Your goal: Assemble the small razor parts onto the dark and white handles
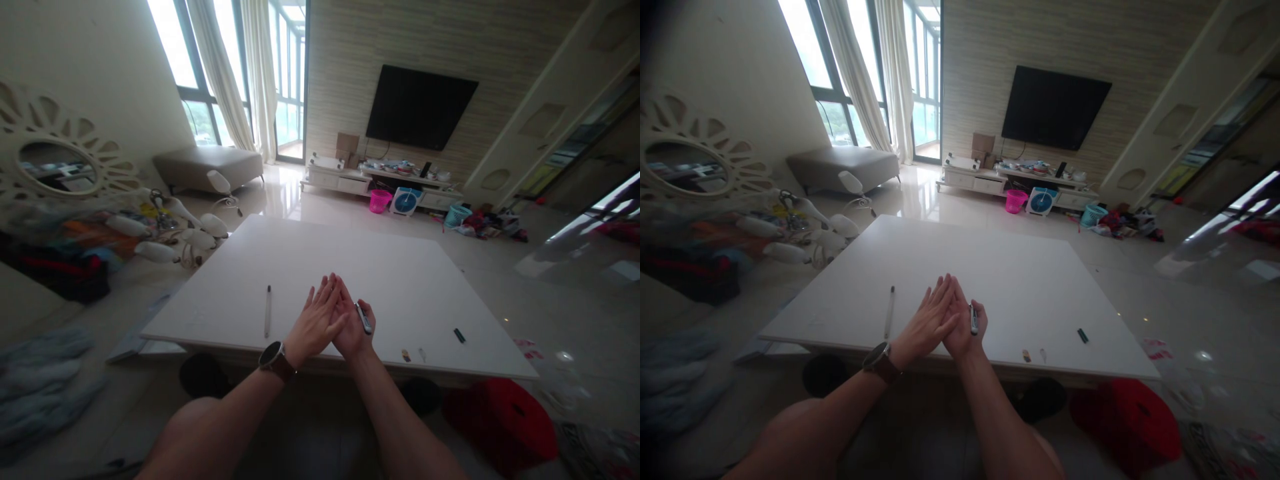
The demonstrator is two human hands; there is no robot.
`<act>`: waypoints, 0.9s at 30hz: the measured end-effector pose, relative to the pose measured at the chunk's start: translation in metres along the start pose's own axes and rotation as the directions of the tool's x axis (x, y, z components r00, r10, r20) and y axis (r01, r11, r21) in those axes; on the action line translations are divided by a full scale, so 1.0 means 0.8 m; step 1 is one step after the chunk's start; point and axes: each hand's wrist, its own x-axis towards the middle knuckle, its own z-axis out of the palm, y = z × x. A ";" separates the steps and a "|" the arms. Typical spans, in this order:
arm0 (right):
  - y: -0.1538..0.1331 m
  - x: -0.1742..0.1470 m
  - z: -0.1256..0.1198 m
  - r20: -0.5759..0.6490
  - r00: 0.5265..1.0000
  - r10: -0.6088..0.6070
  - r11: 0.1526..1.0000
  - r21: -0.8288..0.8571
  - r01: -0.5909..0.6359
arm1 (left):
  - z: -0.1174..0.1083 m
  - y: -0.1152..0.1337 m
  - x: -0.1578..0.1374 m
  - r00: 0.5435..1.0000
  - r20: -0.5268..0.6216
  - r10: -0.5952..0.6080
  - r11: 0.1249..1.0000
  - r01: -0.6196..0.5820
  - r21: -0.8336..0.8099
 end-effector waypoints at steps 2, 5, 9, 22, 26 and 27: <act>0.001 0.001 0.003 0.000 1.000 0.005 1.000 0.001 -0.005 | 0.004 0.001 0.003 0.997 -0.025 -0.073 0.985 0.068 -0.157; 0.003 0.000 0.006 0.001 1.000 0.023 1.000 0.012 -0.023 | 0.009 0.005 0.010 0.977 -0.079 -0.198 0.891 0.145 -0.431; 0.005 -0.001 0.012 0.007 1.000 0.008 0.999 0.044 -0.008 | 0.011 0.016 0.017 0.907 -0.175 -0.382 0.624 0.113 -0.774; 0.013 0.005 0.012 -0.011 0.999 0.051 0.997 0.052 -0.050 | 0.018 0.029 0.032 0.782 0.140 -0.608 -0.130 0.075 -0.989; 0.018 0.007 0.008 -0.034 0.993 0.112 0.994 0.015 -0.112 | 0.017 0.027 0.031 0.720 0.138 -0.680 -0.117 0.080 -0.990; 0.019 0.006 0.009 -0.036 0.991 0.128 0.992 0.012 -0.128 | 0.016 0.027 0.031 0.705 0.140 -0.696 -0.116 0.082 -0.990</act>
